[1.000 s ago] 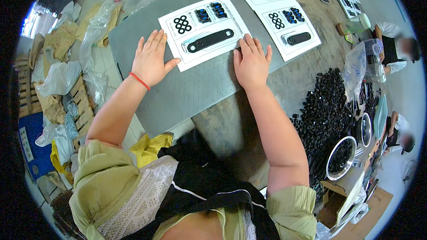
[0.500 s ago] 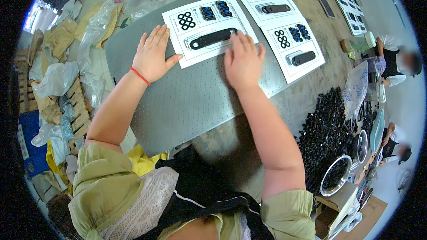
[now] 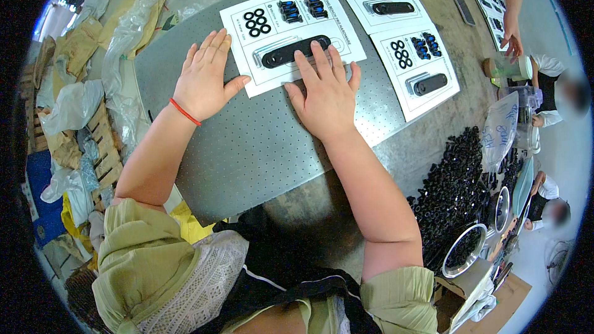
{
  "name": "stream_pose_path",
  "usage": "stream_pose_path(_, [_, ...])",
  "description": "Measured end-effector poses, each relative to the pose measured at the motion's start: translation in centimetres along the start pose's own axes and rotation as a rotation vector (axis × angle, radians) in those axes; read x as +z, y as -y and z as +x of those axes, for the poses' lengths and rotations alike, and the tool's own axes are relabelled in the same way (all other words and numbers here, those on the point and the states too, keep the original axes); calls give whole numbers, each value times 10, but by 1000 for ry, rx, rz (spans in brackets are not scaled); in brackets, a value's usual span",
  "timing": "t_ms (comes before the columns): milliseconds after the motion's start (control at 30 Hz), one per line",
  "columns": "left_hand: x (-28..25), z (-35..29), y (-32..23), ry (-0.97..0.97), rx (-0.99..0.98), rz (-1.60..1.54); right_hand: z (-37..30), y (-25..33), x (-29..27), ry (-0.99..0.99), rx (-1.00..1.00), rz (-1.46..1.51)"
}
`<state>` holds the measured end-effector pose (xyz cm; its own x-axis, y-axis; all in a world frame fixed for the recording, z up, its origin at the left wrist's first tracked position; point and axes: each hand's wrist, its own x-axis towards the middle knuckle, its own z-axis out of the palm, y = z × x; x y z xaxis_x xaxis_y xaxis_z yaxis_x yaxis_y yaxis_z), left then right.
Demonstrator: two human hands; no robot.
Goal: The person assembles door lock hardware at a workbench. They place a lock body and multiple small black rings onto a printed layout sheet, then move the completed sheet aside and repeat the process with additional components.
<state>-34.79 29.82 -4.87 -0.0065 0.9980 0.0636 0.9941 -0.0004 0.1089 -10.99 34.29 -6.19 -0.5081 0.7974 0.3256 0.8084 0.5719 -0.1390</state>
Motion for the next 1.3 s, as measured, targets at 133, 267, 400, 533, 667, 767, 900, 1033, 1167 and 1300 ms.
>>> stream_pose_path(133, [1, 1, 1, 5, -6, 1, 1, 1, -2, -10, -3, -2])
stream_pose_path(267, [1, 0, 1, 4, -11, 4, 2, 4, -2, -5, 13, -8])
stream_pose_path(400, [1, 0, 2, -3, -8, 3, 0, 5, -2, -6, 12, -13])
stream_pose_path(533, [0, 4, -1, -15, -3, -20, -2, 0, 0, -12, 38, 5])
stream_pose_path(667, [2, 1, 6, -46, 39, -36, -5, 3, -9, -49, 156, 67])
stream_pose_path(767, [4, 2, 3, -38, 60, -24, -18, -5, -12, -20, 248, 81])
stream_pose_path(900, [1, 5, 0, -31, 72, -21, -24, -11, -12, 58, 247, 79])
stream_pose_path(1033, [1, 9, -1, -20, 76, 5, -18, -12, -15, 117, 277, 76])
stream_pose_path(1167, [-8, 16, -2, 40, 57, 74, -7, -13, -15, 134, 288, 50])
stream_pose_path(1300, [-19, 34, -8, 100, 29, 142, 4, -19, -15, 123, 302, 22])
